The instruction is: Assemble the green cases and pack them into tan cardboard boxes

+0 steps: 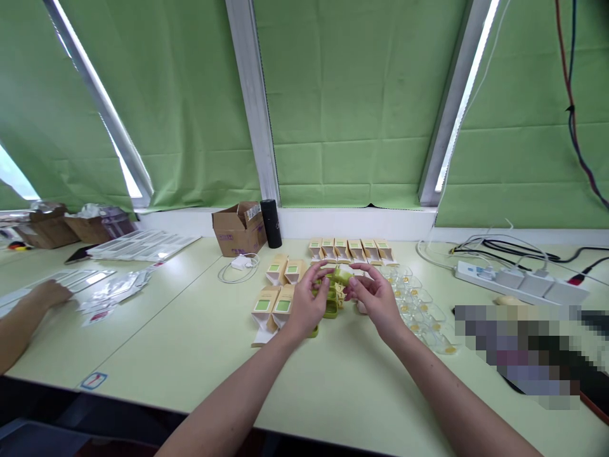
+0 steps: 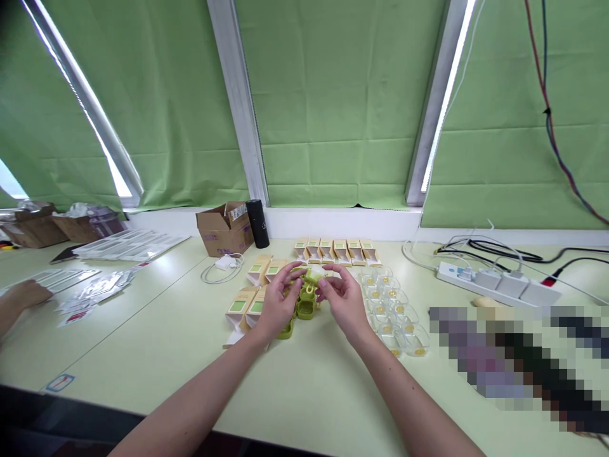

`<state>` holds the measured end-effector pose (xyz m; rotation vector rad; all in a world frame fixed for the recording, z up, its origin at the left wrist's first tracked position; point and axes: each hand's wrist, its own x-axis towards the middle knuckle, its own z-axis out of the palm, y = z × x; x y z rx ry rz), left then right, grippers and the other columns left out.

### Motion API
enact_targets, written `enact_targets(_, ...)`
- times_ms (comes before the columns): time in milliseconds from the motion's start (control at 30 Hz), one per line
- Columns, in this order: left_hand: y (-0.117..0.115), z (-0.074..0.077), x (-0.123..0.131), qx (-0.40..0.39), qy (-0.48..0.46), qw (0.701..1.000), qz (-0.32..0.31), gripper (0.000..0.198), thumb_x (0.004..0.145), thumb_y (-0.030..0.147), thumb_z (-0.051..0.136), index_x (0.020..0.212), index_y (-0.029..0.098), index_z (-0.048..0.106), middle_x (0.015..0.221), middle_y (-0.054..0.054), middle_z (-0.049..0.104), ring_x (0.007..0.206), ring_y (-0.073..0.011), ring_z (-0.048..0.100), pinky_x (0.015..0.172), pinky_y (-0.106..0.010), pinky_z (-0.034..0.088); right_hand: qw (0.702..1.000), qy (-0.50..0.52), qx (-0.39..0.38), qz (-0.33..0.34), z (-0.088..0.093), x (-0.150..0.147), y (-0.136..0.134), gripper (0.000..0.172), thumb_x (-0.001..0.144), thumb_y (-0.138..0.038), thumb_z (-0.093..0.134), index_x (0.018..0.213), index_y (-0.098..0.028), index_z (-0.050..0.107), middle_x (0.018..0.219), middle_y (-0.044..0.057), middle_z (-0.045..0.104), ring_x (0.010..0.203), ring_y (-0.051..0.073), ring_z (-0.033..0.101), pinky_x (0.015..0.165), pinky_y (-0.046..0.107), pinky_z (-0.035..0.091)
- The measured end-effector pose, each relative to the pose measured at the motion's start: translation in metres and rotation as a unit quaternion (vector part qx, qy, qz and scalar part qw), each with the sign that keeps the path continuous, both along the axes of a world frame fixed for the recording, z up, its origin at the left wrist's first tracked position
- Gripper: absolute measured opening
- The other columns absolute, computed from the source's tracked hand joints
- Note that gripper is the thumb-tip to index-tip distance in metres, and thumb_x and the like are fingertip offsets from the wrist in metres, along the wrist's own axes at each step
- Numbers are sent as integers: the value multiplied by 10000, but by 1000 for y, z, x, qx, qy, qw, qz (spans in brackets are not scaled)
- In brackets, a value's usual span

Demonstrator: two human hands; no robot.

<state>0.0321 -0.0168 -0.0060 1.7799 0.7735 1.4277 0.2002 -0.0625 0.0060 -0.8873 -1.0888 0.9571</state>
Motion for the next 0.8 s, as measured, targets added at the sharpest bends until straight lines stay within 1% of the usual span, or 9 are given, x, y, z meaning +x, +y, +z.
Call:
enact_targets(33,0,-1,-1,47,28,998,14,430,1028,334,623,1438,207,598,1313,-149,719,1195,-269,683,936,-376,569,1000,14,-11,0,2,0,0,610,733,-618,885,1132,-216,659,737,17,752,680,203,722,676,343,626)
enact_targets(67,-1,-1,-1,95,56,993,30,432,1021,283,618,1447,218,591,1346,-149,697,1262,-286,641,991,-414,552,999,29,-22,-1,4,0,-1,624,708,-625,899,1116,-211,674,723,21,758,668,206,725,664,344,628)
enact_targets(167,-3,-1,-3,221,135,963,69,449,999,191,603,1446,240,597,1382,-141,670,1293,-310,561,1068,-503,505,996,68,-53,-6,5,0,0,636,654,-639,926,1049,-195,700,713,35,764,625,206,728,609,338,626)
enact_targets(233,-5,0,-3,275,171,942,84,440,998,157,589,1427,251,618,1399,-131,667,1291,-317,525,1098,-538,475,995,79,-68,-1,4,0,1,630,636,-656,931,988,-183,705,696,43,758,602,206,728,565,320,611)
enact_targets(300,-6,1,-2,299,188,931,94,423,999,141,587,1403,253,643,1408,-125,660,1292,-319,501,1104,-548,466,994,77,-78,10,4,0,2,626,628,-674,930,931,-175,707,666,41,743,580,199,723,530,294,586)
enact_targets(400,-5,0,-1,298,184,931,101,412,988,163,638,1392,245,657,1349,-125,677,1271,-316,505,1101,-549,473,993,70,-90,18,4,-1,1,619,626,-707,920,829,-166,698,616,28,708,525,171,688,485,260,540)
enact_targets(533,-1,-1,-1,256,158,949,94,427,953,229,728,1375,252,676,1267,-119,698,1231,-319,541,1071,-543,497,994,62,-91,21,4,-1,1,632,629,-748,897,738,-164,683,576,25,677,483,146,637,456,241,488)
enact_targets(700,2,-1,-2,199,135,967,81,449,894,276,816,1332,259,716,1234,-110,702,1212,-314,571,1062,-513,505,991,78,-104,30,2,1,1,650,617,-759,892,770,-160,691,606,59,714,468,148,610,440,247,450)
enact_targets(800,1,1,-2,158,122,978,65,482,844,301,870,1307,272,737,1211,-101,704,1195,-309,590,1047,-488,517,989,89,-112,36,2,2,1,651,631,-760,878,797,-158,691,607,57,715,453,145,596,433,245,429)
